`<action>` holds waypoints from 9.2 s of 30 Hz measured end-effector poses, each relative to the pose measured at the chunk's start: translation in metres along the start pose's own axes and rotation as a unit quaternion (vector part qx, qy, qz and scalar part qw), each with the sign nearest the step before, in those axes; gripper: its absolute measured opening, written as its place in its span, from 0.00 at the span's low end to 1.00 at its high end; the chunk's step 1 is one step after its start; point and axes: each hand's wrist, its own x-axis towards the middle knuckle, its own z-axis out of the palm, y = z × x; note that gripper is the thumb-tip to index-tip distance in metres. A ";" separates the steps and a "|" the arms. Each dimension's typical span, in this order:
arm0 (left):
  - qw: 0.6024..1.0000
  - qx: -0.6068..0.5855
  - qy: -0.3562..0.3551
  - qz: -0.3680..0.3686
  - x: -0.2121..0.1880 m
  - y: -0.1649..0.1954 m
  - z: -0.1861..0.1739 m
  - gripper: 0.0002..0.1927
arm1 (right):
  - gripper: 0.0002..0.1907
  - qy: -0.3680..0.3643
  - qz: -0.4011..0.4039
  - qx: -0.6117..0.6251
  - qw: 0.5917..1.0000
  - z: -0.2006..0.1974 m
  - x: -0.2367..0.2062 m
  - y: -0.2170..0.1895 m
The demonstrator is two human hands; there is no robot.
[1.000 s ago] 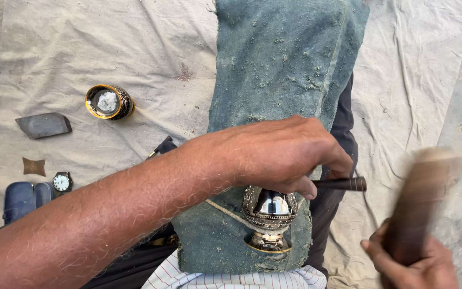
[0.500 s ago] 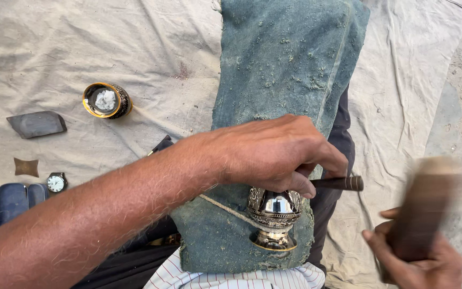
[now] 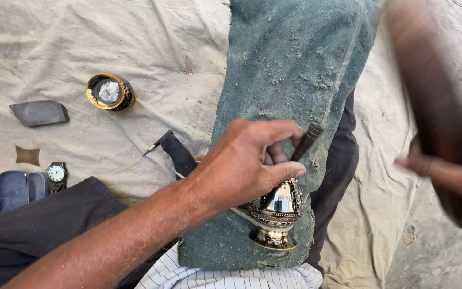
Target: The person sits on the ground with a small ornate metal vessel braced against a padded leg rest, holds a punch against the vessel's surface, and repeatedly strikes the punch with a wooden mallet to decorate the metal, repositioning the punch between strikes.
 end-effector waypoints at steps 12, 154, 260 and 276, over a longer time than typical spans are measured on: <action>0.972 -0.115 0.156 -0.134 -0.030 -0.005 0.023 0.13 | 0.39 -0.027 -0.294 -0.162 0.942 -0.044 0.050 -0.110; 0.981 0.073 -0.132 0.120 0.012 0.017 0.001 0.24 | 0.19 -0.050 0.116 -0.112 0.986 0.055 -0.107 0.038; 0.983 0.082 -0.095 0.131 0.001 0.023 0.002 0.21 | 0.21 0.022 0.060 0.185 0.981 0.056 -0.092 0.077; 0.938 0.071 -0.228 0.250 0.018 0.015 -0.004 0.26 | 0.11 0.200 -0.010 0.021 0.980 0.090 -0.163 0.048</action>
